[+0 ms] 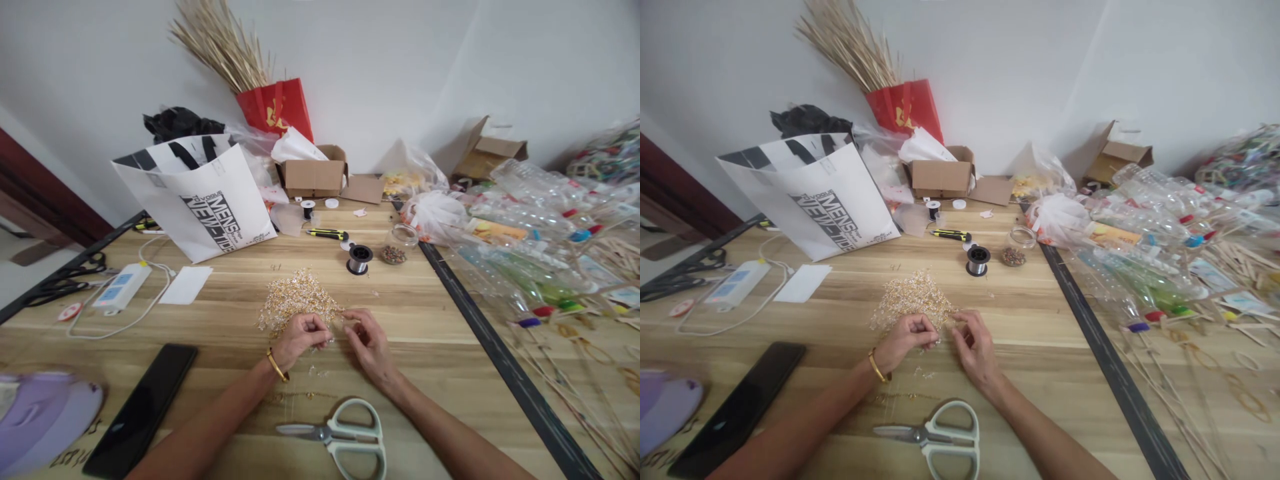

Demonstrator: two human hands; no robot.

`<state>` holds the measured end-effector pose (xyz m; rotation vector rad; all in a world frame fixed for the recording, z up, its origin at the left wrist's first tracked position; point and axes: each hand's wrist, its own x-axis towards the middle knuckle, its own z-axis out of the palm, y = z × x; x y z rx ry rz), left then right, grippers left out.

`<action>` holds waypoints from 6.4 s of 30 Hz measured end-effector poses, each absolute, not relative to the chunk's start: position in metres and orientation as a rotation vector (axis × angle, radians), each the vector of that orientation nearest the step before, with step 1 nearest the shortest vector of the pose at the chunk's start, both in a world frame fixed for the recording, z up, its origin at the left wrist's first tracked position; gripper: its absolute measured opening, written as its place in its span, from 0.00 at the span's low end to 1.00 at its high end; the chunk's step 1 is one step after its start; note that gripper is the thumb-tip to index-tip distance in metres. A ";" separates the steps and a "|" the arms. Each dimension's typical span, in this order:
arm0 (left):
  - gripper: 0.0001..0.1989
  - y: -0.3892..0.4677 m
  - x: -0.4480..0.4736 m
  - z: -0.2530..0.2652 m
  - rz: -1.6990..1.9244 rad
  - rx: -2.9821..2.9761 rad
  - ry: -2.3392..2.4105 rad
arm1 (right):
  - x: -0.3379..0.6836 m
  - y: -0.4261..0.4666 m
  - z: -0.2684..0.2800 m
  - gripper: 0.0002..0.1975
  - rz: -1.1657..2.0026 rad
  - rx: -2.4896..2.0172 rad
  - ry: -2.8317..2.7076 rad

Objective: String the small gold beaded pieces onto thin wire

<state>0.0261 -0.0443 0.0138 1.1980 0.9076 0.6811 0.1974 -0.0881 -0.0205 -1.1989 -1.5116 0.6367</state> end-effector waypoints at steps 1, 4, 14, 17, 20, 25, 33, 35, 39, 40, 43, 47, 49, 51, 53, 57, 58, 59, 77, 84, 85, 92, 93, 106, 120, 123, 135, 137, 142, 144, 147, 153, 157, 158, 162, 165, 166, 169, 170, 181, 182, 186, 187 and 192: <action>0.12 -0.044 0.026 0.014 0.684 1.198 0.910 | 0.197 -0.089 -0.020 0.11 0.598 -1.194 -1.512; 0.13 -0.044 0.026 0.014 0.689 1.219 0.915 | 0.197 -0.092 -0.019 0.13 0.542 -1.159 -1.566; 0.10 -0.043 0.028 0.007 0.675 1.333 0.884 | 0.192 -0.096 -0.014 0.10 0.564 -1.025 -1.848; 0.09 -0.044 0.028 0.008 0.675 1.363 0.889 | 0.192 -0.096 -0.011 0.08 0.571 -1.048 -1.842; 0.07 -0.044 0.027 0.010 0.676 1.400 0.889 | 0.193 -0.096 -0.010 0.07 0.578 -1.056 -1.836; 0.04 -0.045 0.028 0.010 0.712 1.471 0.915 | 0.193 -0.096 -0.009 0.04 0.595 -1.078 -1.845; 0.03 -0.046 0.029 0.007 0.750 1.530 0.921 | 0.193 -0.095 -0.014 0.05 0.628 -1.107 -1.837; 0.03 -0.046 0.028 0.008 0.744 1.501 0.907 | 0.193 -0.095 -0.014 0.05 0.655 -1.116 -1.822; 0.06 -0.045 0.028 0.010 0.729 1.384 0.909 | 0.194 -0.093 -0.013 0.07 0.777 -1.160 -1.735; 0.07 -0.045 0.028 0.011 0.737 1.356 0.917 | 0.195 -0.093 -0.013 0.08 0.819 -1.177 -1.702; 0.08 -0.044 0.027 0.013 0.775 1.313 0.936 | 0.195 -0.092 -0.013 0.10 0.950 -1.206 -1.593; 0.08 -0.043 0.027 0.013 0.842 1.313 0.987 | 0.195 -0.092 -0.011 0.12 1.064 -1.186 -1.504; 0.07 -0.043 0.027 0.013 0.883 1.337 1.024 | 0.195 -0.092 -0.010 0.12 1.077 -1.184 -1.490; 0.06 -0.044 0.028 0.013 0.923 1.394 1.061 | 0.195 -0.092 -0.009 0.13 1.080 -1.188 -1.480; 0.04 -0.047 0.028 0.015 0.959 1.517 1.091 | 0.195 -0.092 -0.009 0.12 1.090 -1.188 -1.474; 0.01 -0.055 0.031 0.017 0.958 1.850 1.076 | 0.195 -0.092 -0.011 0.12 1.108 -1.185 -1.476; 0.02 -0.056 0.031 0.017 0.940 1.903 1.063 | 0.196 -0.092 -0.011 0.12 1.107 -1.185 -1.479; 0.02 -0.056 0.032 0.017 0.921 1.943 1.052 | 0.196 -0.092 -0.011 0.12 1.104 -1.184 -1.481; 0.02 -0.055 0.035 0.008 0.819 1.752 0.940 | 0.194 -0.093 -0.006 0.12 1.068 -1.156 -1.540; 0.01 -0.053 0.035 0.006 0.752 1.555 0.940 | 0.195 -0.092 -0.008 0.12 1.039 -1.157 -1.562; 0.01 -0.053 0.035 0.006 0.751 1.552 0.939 | 0.195 -0.092 -0.007 0.12 1.038 -1.152 -1.565; 0.03 -0.054 0.035 0.005 0.720 1.680 0.981 | 0.194 -0.092 -0.006 0.13 1.050 -1.144 -1.558; 0.03 -0.055 0.035 0.005 0.716 1.705 0.988 | 0.194 -0.092 -0.006 0.13 1.052 -1.145 -1.557; 0.07 -0.060 0.029 0.009 0.939 2.581 0.903 | 0.196 -0.091 -0.011 0.10 1.063 -1.115 -1.623; 0.10 -0.056 0.025 0.010 0.962 2.882 0.588 | 0.197 -0.091 -0.014 0.11 1.087 -1.139 -1.665; 0.09 -0.056 0.025 0.010 0.931 2.864 0.603 | 0.197 -0.090 -0.014 0.10 1.078 -1.137 -1.666; 0.05 -0.054 0.031 0.006 0.898 2.224 0.907 | 0.195 -0.090 -0.014 0.09 1.053 -1.136 -1.599; 0.05 -0.054 0.031 0.006 0.850 2.132 0.970 | 0.195 -0.089 -0.014 0.09 1.056 -1.146 -1.594; 0.03 -0.053 0.031 0.008 0.779 1.983 1.051 | 0.195 -0.089 -0.015 0.08 1.077 -1.154 -1.568; 0.03 -0.053 0.031 0.009 0.766 1.950 1.070 | 0.195 -0.089 -0.015 0.08 1.071 -1.149 -1.568; 0.03 -0.053 0.031 0.010 0.754 1.920 1.077 | 0.194 -0.089 -0.015 0.08 1.057 -1.138 -1.577; 0.03 -0.053 0.031 0.011 0.753 1.908 1.073 | 0.195 -0.089 -0.016 0.08 1.017 -1.148 -1.611; 0.02 -0.052 0.031 0.012 0.738 1.823 1.050 | 0.195 -0.090 -0.014 0.09 1.005 -1.151 -1.627; 0.02 -0.052 0.031 0.012 0.735 1.782 1.031 | 0.196 -0.090 -0.013 0.09 1.010 -1.150 -1.626; 0.02 -0.050 0.030 0.011 0.748 1.644 0.944 | 0.196 -0.090 -0.010 0.11 1.051 -1.136 -1.612; 0.03 -0.049 0.030 0.011 0.748 1.614 0.918 | 0.196 -0.091 -0.008 0.12 1.100 -1.140 -1.589; 0.03 -0.048 0.030 0.012 0.747 1.611 0.915 | 0.196 -0.091 -0.008 0.12 1.115 -1.142 -1.580; 0.02 -0.049 0.030 0.013 0.750 1.606 0.904 | 0.197 -0.091 -0.008 0.13 1.139 -1.143 -1.566; 0.02 -0.049 0.030 0.013 0.750 1.606 0.899 | 0.197 -0.091 -0.009 0.14 1.143 -1.142 -1.563; 0.01 -0.051 0.032 0.008 0.788 1.762 0.982 | 0.198 -0.091 -0.006 0.16 1.233 -1.119 -1.510; 0.01 -0.051 0.032 0.009 0.795 1.785 0.990 | 0.198 -0.090 -0.006 0.16 1.235 -1.122 -1.508; 0.01 -0.054 0.033 0.012 0.804 1.855 1.008 | 0.198 -0.090 -0.008 0.16 1.226 -1.124 -1.516; 0.01 -0.054 0.033 0.013 0.806 1.863 1.006 | 0.198 -0.090 -0.008 0.15 1.221 -1.121 -1.518; 0.01 -0.054 0.032 0.012 0.848 1.905 0.963 | 0.198 -0.090 -0.010 0.15 1.209 -1.118 -1.526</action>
